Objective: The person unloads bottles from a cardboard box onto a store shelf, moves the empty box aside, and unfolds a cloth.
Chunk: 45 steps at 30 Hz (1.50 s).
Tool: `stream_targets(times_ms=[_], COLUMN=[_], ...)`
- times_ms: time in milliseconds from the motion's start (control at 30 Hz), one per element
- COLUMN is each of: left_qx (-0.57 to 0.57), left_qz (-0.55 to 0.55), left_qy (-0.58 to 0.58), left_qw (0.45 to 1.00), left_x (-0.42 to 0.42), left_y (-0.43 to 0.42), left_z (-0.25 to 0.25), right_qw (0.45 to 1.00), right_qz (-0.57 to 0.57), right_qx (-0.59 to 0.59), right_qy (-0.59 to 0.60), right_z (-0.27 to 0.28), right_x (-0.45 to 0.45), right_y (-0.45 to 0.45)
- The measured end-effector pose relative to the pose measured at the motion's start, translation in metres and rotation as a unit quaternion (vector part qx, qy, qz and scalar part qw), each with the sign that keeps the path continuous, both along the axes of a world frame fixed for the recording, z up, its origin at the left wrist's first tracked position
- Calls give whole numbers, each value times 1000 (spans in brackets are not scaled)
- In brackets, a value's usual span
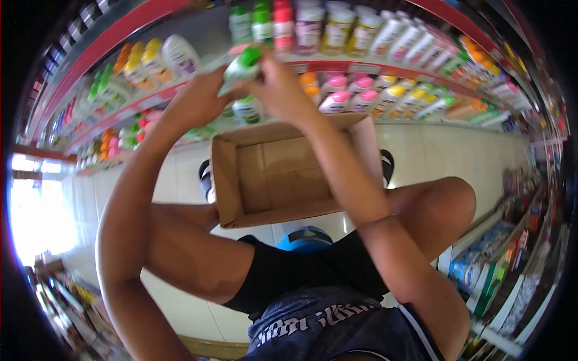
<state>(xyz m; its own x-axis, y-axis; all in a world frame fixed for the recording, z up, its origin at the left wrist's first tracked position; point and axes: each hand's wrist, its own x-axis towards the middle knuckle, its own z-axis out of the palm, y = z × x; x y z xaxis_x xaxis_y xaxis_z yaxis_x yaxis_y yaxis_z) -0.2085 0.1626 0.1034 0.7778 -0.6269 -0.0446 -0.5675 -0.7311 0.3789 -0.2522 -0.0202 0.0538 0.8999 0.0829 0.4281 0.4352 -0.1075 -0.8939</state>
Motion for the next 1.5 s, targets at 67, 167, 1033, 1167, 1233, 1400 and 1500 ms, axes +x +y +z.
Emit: stream_targets(times_ms=[67, 167, 1033, 1167, 1233, 1400, 1500], left_qx=[-44, -70, 66, 79, 76, 68, 145], left_qz=[27, 66, 101, 81, 78, 78, 41], left_qy=[-81, -103, -255, -276, -282, -288, -302], left_qw=[995, 990, 959, 954, 953, 952, 941], left_x=[15, 32, 134, 135, 136, 137, 137], left_y=[-1, 0, -36, -35, -35, -34, -35], left_z=[-3, 1, -61, -59, -57, -55, -54], right_qw=[994, 974, 838, 846, 840, 837, 843], right_qz=[-40, -69, -79, -93, -90, -88, -83], right_qx=[-98, -173, -491, -504, -510, -508, -507], right_qy=[-17, -130, -224, -148, -160, -185, -156], right_z=[42, 82, 79, 86, 86, 85, 89], right_x=[7, 21, 126, 128, 130, 133, 130], right_y=[-9, -9, -12, -13, -16, -18, -16])
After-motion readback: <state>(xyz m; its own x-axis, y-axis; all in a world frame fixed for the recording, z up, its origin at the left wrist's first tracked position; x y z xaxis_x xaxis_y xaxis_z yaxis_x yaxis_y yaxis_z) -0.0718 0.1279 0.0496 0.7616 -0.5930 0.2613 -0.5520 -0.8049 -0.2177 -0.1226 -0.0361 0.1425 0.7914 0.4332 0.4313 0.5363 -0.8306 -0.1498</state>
